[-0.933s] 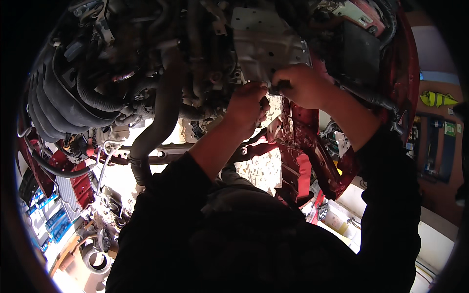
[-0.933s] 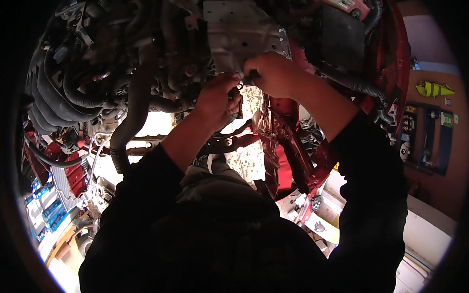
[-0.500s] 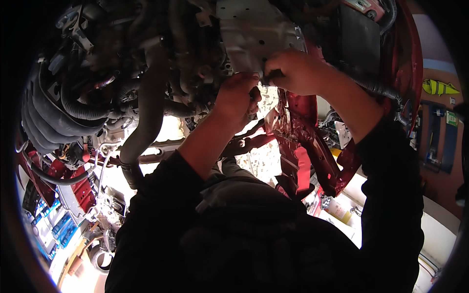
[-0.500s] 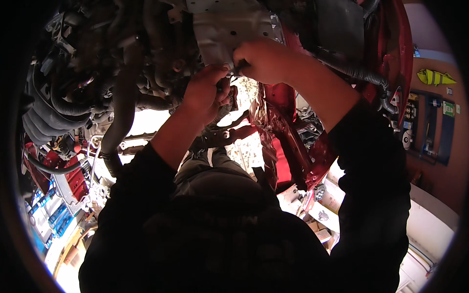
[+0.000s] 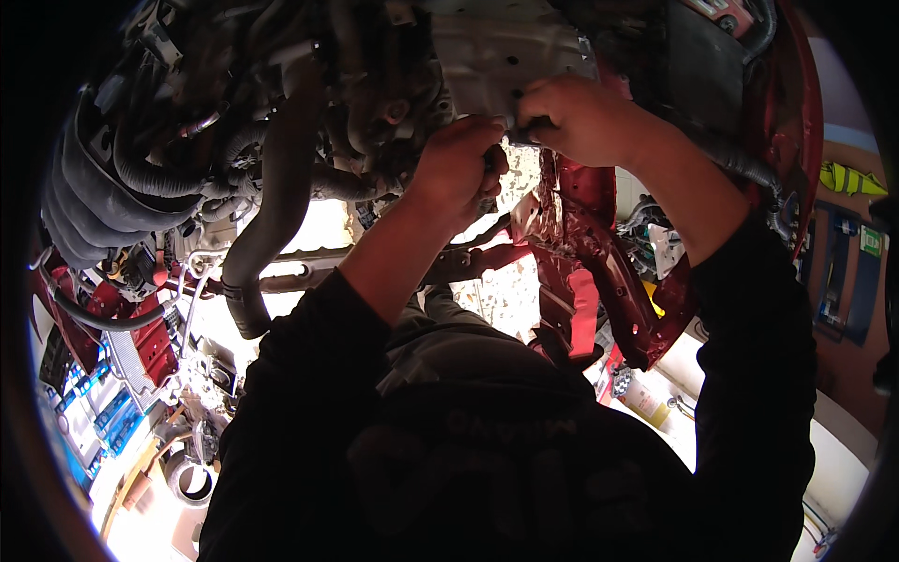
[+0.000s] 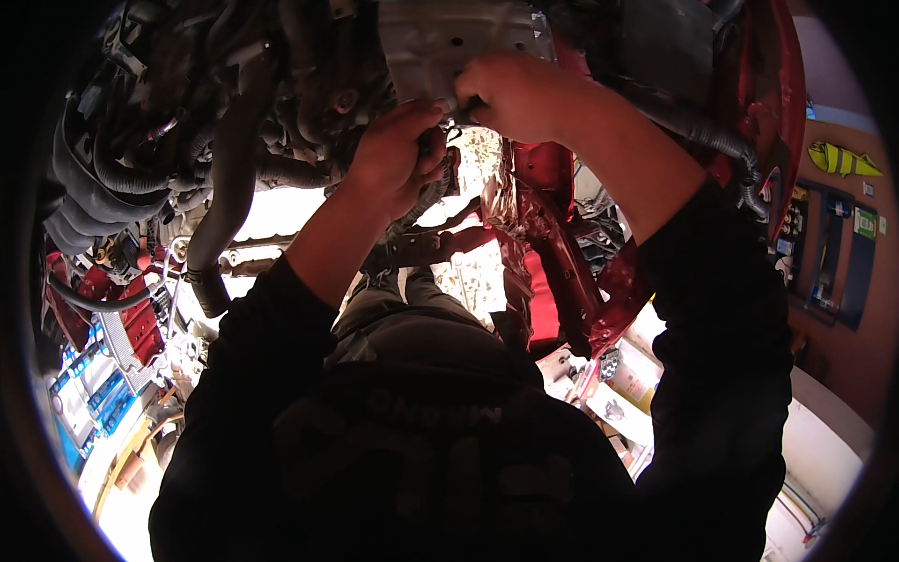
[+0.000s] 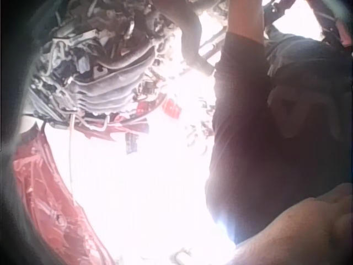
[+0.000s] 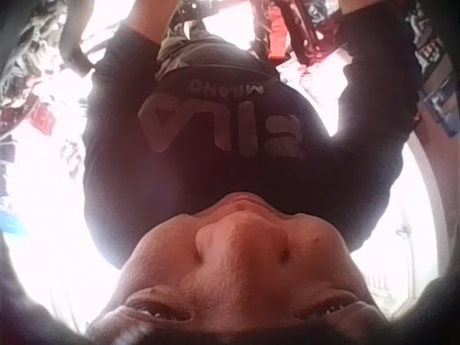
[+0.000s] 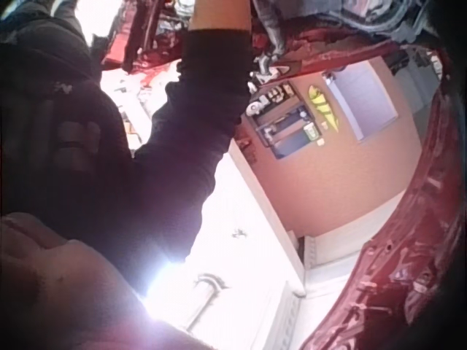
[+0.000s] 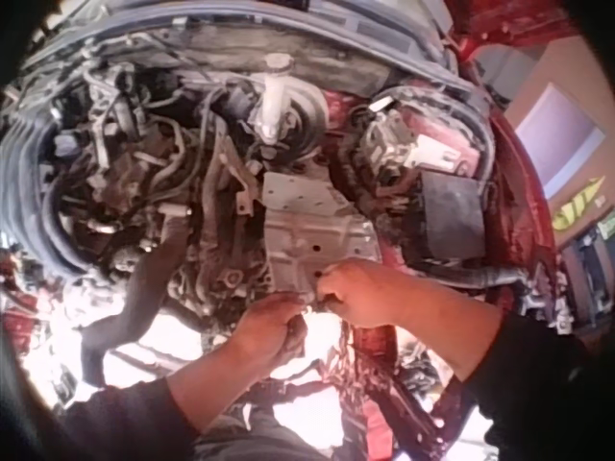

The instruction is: The person retrieves bolts from a cardboard box and installs a metal engine mount bracket onto the engine bay of a red car. They align the bracket and hand-tighten the bolts to secure it in place.

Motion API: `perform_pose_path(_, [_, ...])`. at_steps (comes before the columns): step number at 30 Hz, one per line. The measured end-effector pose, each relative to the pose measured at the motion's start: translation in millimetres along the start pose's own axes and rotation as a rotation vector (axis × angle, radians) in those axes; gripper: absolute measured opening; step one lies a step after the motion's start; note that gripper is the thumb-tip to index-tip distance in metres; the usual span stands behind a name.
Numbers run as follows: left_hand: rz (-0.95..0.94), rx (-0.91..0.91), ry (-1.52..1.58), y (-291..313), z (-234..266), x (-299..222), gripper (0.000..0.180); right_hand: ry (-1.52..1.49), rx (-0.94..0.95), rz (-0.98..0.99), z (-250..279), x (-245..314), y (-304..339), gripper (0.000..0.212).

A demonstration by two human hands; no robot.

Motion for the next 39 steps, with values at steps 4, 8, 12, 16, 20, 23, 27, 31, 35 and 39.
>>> perform_pose_path(4, [-0.009,-0.049,-0.044,4,-3,3,0.025,0.096,-0.021,0.027,1,6,1,0.015])
perform_pose_path(8, [-0.008,-0.044,-0.037,5,-5,2,0.025,0.213,-0.055,0.055,3,14,4,0.016])
perform_pose_path(12, [-0.011,-0.059,-0.08,8,-5,2,0.026,0.273,-0.013,0.041,1,16,4,0.021])
perform_pose_path(16, [-0.012,-0.072,-0.096,9,-6,3,0.026,0.304,-0.005,0.003,-5,17,3,0.02])
perform_pose_path(20, [-0.005,-0.068,-0.072,12,0,2,0.028,0.319,-0.04,-0.008,-3,18,4,0.021])
perform_pose_path(23, [-0.001,0.03,-0.093,23,11,-3,0.032,0.312,-0.183,-0.051,15,16,12,0.019])
perform_pose_path(27, [0.096,0.11,0.378,41,14,-1,0.05,-0.069,-0.293,-0.117,44,18,16,0.016])
perform_pose_path(31, [0.061,0.334,0.6,47,7,-4,0.071,-0.191,-0.295,-0.023,55,42,17,0.02])
perform_pose_path(35, [0.055,0.397,0.661,44,3,-7,0.074,-0.15,-0.244,0.117,50,65,12,0.028])
perform_pose_path(39, [0.067,0.485,0.752,45,-2,-5,0.075,-0.097,-0.19,0.147,43,69,9,0.033])
Point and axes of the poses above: each hand's wrist, its own y-axis away from the middle knuckle, its own z-axis out of the back of the hand, x = y × z, the point moved 2 cm from there along -y, towards the middle knuckle, and after that the axes turned 10 degrees about y, right-handed, at the moved point
